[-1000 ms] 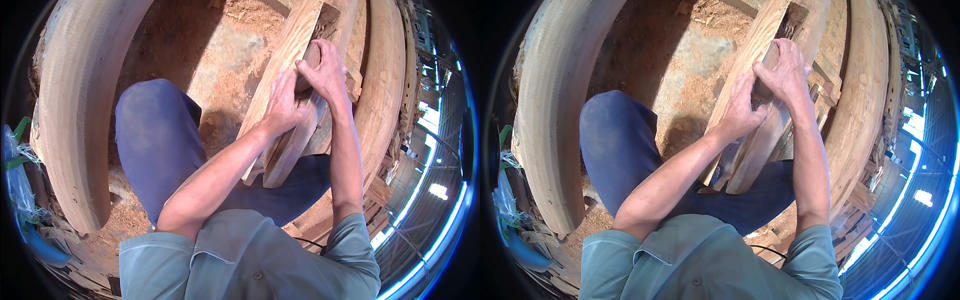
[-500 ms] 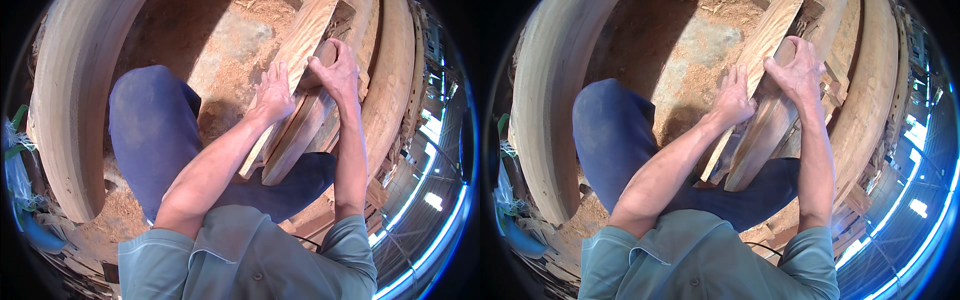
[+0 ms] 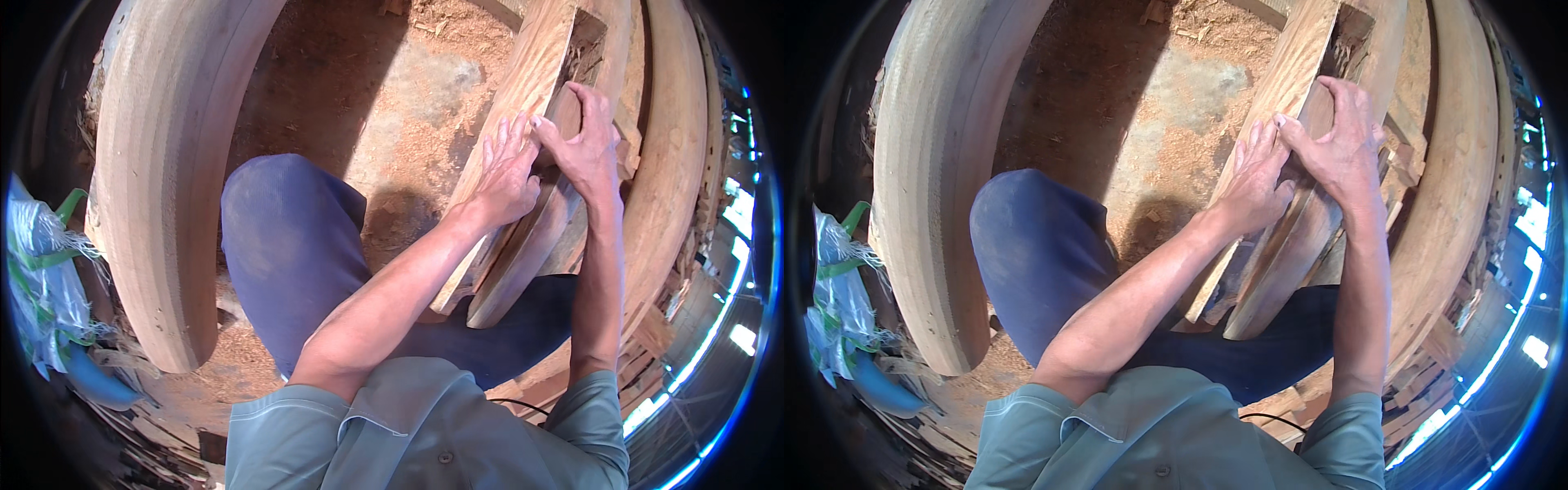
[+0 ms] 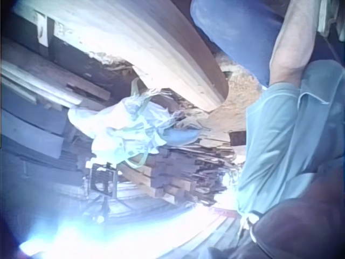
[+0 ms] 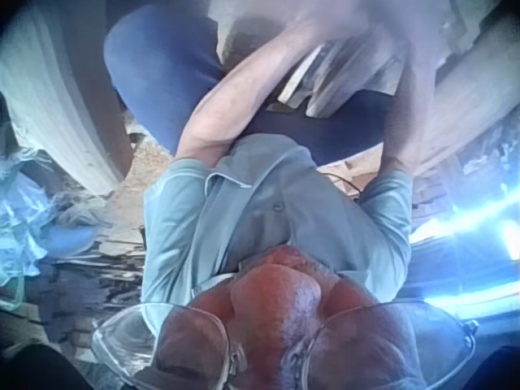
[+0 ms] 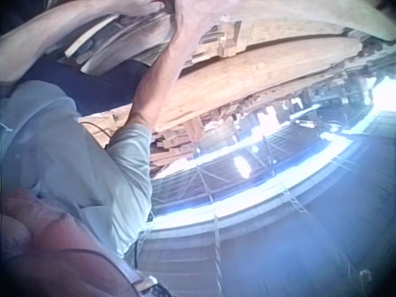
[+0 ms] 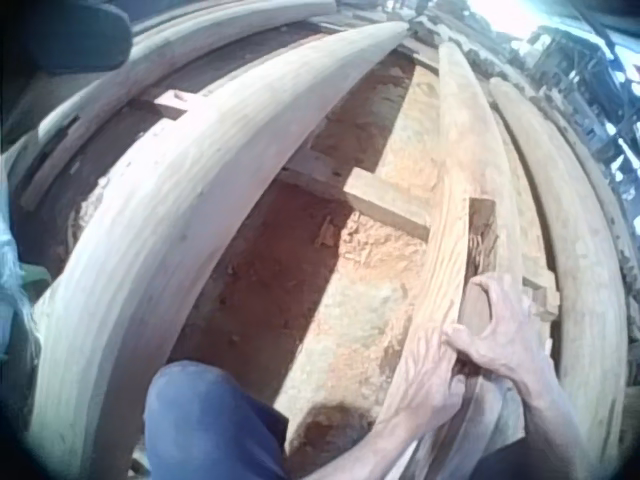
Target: The person kneels and fits small wooden blocks into notches on a large curved wooden piece, then uses a curved wooden tool to press and adjust the fit. The person repeatedly checks alignment and repositions the blocks.
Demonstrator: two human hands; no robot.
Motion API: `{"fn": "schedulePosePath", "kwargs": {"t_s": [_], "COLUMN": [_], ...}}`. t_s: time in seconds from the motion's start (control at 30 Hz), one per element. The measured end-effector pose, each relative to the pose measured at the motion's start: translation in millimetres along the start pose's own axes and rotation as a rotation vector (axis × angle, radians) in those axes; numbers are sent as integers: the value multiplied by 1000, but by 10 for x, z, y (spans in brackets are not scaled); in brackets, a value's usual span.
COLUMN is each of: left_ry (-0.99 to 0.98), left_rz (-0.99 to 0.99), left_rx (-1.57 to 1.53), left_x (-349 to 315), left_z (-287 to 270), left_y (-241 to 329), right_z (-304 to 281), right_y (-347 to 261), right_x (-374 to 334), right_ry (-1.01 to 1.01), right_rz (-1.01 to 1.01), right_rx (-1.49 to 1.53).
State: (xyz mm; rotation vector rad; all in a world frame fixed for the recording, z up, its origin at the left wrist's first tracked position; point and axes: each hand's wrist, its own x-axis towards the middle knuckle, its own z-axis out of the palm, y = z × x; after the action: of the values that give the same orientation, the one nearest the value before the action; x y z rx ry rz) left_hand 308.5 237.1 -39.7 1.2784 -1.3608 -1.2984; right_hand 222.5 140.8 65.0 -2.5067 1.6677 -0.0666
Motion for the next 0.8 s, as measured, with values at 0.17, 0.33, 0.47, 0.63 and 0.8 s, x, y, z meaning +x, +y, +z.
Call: {"fn": "schedulePosePath", "kwargs": {"t_s": [0.17, 0.33, 0.47, 0.63, 0.8], "left_ry": [-84, -114, -170, -83, -121], "left_rz": [-72, -103, -129, -73, -60], "left_rx": [-11, 42, 71, 41, -4], "left_x": [48, 54, 41, 35, 36], "left_z": [-63, -65, -82, -20, -65], "left_y": [19, 41, 33, -1, -12], "right_z": [70, 191, 287, 368, 280], "right_y": [346, 320, 150, -30, -67], "right_x": [-161, -139, -170, -242, -172], "right_ry": [74, 137, 372, 489, 376], "right_rz": [-189, -155, -245, -197, -64], "right_rx": [213, 429, 207, 209, 13]}}
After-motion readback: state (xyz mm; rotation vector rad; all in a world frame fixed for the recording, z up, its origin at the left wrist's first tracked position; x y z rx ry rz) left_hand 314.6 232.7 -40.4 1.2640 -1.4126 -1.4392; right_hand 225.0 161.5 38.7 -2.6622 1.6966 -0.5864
